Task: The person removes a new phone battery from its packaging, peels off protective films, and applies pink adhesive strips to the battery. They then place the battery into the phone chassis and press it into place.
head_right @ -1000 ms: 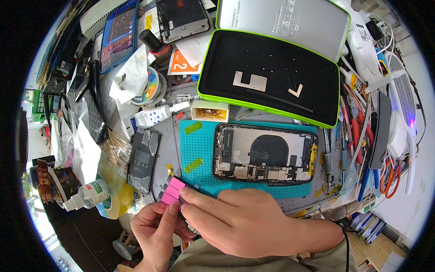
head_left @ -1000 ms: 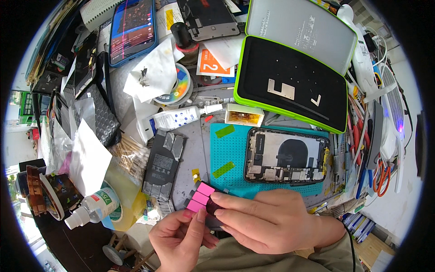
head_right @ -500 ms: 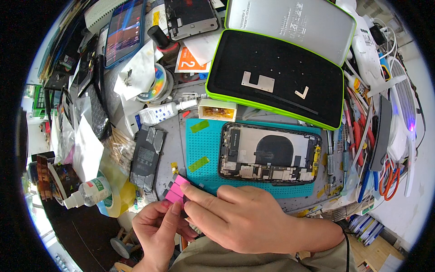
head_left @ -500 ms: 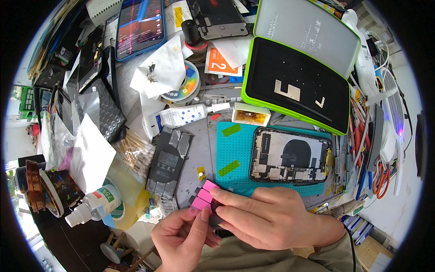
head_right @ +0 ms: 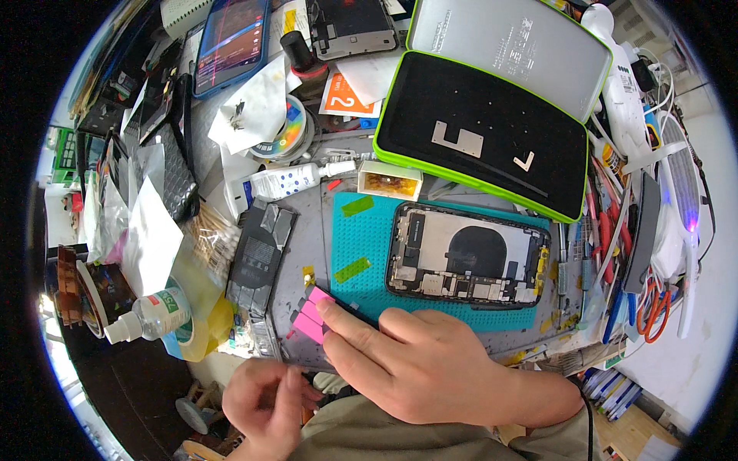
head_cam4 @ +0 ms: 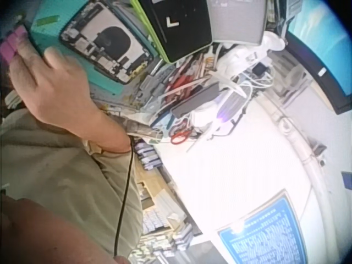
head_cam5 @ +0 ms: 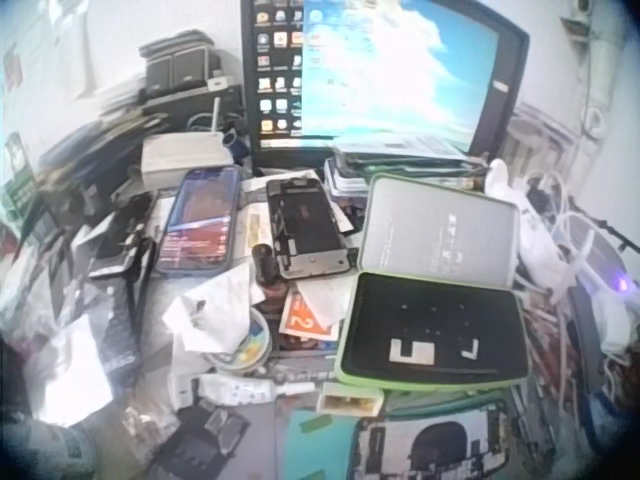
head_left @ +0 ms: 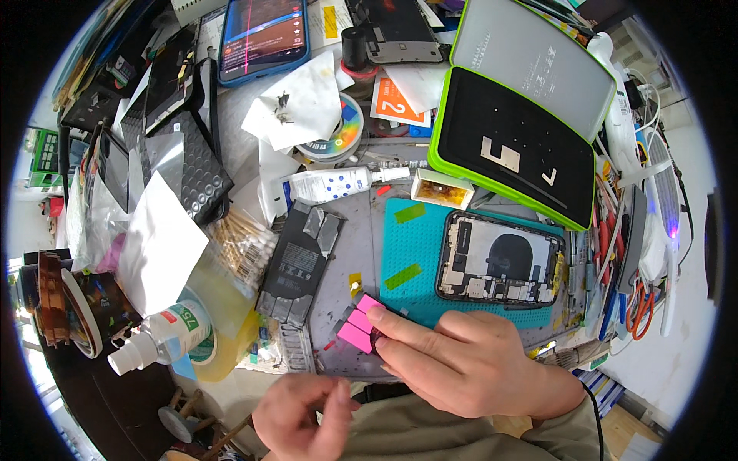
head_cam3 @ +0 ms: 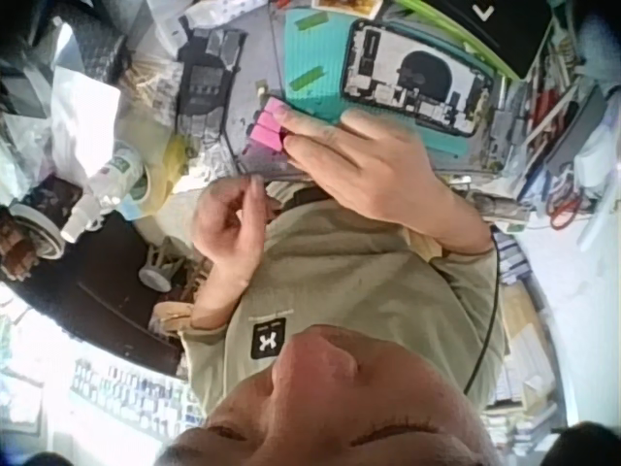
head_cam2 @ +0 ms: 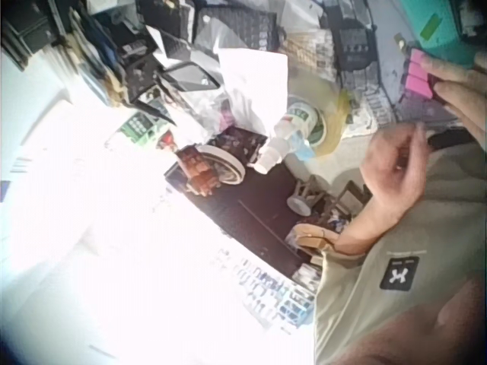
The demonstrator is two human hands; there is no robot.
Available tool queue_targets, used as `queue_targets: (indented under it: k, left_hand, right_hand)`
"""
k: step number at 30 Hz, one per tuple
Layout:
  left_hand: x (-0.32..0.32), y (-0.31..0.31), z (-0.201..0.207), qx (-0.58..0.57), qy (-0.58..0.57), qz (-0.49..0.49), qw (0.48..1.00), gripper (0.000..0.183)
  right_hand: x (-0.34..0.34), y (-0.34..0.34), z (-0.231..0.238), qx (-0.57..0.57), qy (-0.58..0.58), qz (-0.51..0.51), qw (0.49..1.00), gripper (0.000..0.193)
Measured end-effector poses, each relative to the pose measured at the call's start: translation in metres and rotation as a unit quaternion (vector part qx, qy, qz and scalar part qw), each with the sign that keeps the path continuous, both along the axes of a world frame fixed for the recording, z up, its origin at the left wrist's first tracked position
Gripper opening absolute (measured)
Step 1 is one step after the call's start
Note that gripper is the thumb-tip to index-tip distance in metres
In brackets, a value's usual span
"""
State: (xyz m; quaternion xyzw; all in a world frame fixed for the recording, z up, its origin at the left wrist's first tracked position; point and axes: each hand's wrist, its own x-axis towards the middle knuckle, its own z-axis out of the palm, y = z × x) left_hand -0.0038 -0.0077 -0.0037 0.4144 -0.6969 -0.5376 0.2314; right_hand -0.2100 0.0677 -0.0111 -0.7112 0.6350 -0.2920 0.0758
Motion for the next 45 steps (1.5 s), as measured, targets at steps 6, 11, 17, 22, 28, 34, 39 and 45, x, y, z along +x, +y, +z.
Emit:
queue_targets:
  k: [6, 11, 17, 22, 28, 34, 39, 45]
  left_hand:
    - [-0.004, -0.003, -0.006, -0.473, -0.029, -0.176, 0.863, 0.013]
    - [0.009, 0.013, -0.021, -0.549, -0.163, -0.232, 0.786, 0.041]
    - [0.005, 0.011, -0.031, -0.514, -0.183, -0.211, 0.811, 0.049]
    - [0.008, 0.010, -0.036, -0.505, -0.182, -0.213, 0.816, 0.053]
    - [0.008, 0.010, -0.034, -0.493, -0.181, -0.216, 0.823, 0.054]
    - [0.007, 0.008, -0.032, -0.456, -0.163, -0.222, 0.846, 0.054]
    - [0.009, 0.005, -0.033, -0.432, -0.110, -0.191, 0.875, 0.050]
    - [0.031, 0.024, -0.025, -0.365, 0.015, -0.192, 0.911, 0.040]
  right_hand:
    - [0.004, 0.000, 0.001, -0.003, 0.002, -0.016, 1.000, 0.024]
    - [0.002, -0.001, 0.003, 0.020, -0.057, -0.025, 0.998, 0.028]
    - [0.005, 0.000, 0.002, 0.012, -0.067, -0.026, 0.997, 0.029]
    - [0.008, 0.002, 0.002, 0.003, -0.059, -0.032, 0.998, 0.029]
    - [0.008, 0.002, 0.003, -0.011, -0.058, -0.034, 0.998, 0.028]
    - [-0.004, 0.029, 0.006, -0.016, -0.042, -0.103, 0.994, 0.036]
    - [0.013, 0.071, 0.008, 0.023, -0.118, -0.228, 0.966, 0.059]
    - [0.041, 0.071, 0.003, 0.013, -0.030, -0.261, 0.965, 0.078]
